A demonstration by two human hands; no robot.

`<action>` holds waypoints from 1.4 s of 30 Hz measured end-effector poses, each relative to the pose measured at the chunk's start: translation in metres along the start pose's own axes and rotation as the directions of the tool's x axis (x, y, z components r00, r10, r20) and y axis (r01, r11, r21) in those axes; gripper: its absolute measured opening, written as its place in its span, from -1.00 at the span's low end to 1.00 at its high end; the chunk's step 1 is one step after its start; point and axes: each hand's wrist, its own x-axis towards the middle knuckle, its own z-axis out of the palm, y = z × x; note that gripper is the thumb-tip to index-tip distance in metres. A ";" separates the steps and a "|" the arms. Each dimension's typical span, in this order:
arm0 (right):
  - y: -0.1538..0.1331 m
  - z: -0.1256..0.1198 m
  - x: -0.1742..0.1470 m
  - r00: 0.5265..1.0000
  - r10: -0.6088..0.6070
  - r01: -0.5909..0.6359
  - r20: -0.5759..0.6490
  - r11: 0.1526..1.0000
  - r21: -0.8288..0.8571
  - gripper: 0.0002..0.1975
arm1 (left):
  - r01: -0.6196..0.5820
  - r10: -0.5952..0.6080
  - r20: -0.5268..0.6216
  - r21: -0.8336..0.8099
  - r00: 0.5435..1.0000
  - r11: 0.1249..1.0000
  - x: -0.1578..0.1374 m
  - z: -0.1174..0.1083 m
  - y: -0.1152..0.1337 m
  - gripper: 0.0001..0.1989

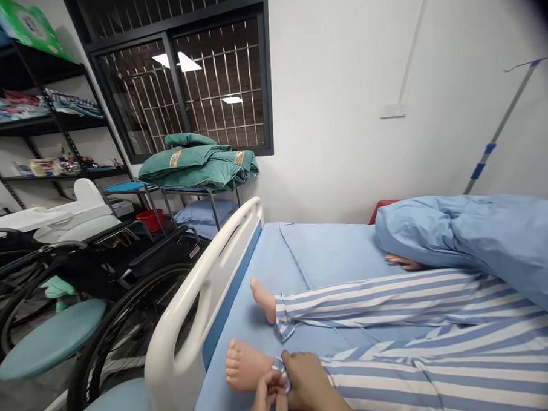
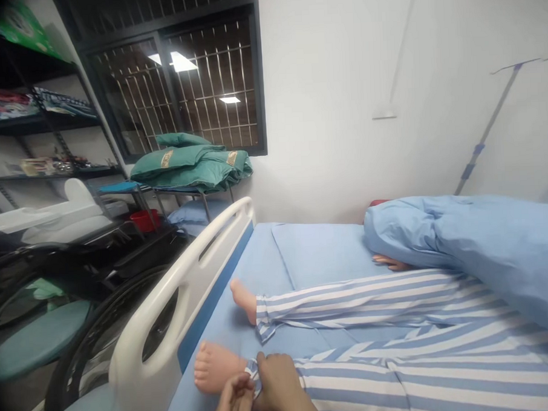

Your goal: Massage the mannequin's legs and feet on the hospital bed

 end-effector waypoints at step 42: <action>0.255 -0.029 -0.024 0.934 0.354 -0.356 0.057 0.896 0.266 -0.74 | -0.806 -0.155 0.791 0.581 0.592 -0.114 0.152 0.152 0.031 -0.36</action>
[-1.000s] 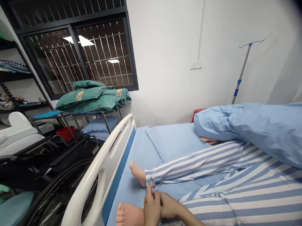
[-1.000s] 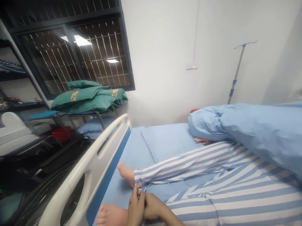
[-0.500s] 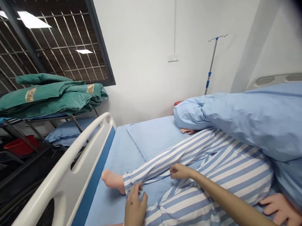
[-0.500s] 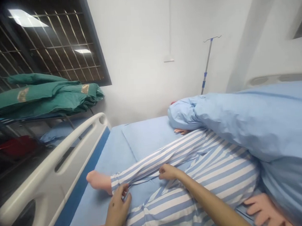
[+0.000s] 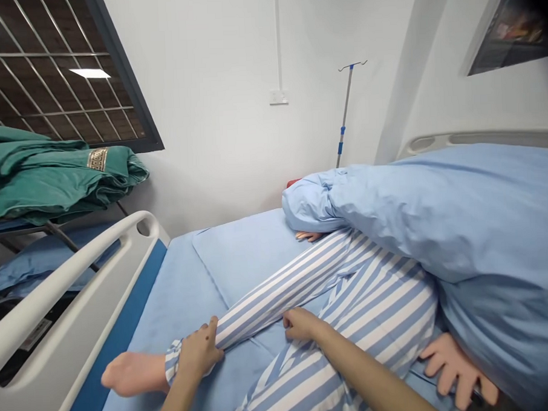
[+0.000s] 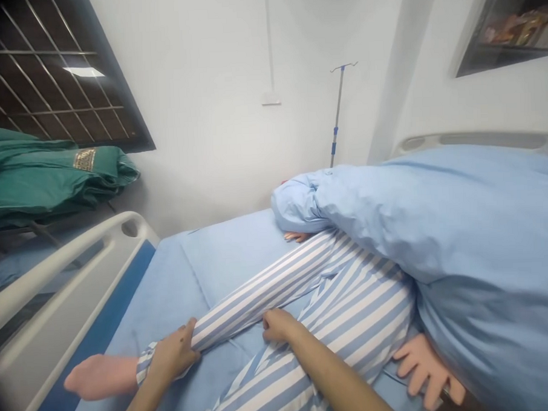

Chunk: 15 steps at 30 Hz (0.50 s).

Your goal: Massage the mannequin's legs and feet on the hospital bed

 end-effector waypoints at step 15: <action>0.030 -0.057 0.010 0.990 0.123 -0.126 0.068 0.991 0.045 -0.37 | -0.069 0.082 -0.069 0.174 0.994 0.982 -0.024 -0.099 0.001 -0.36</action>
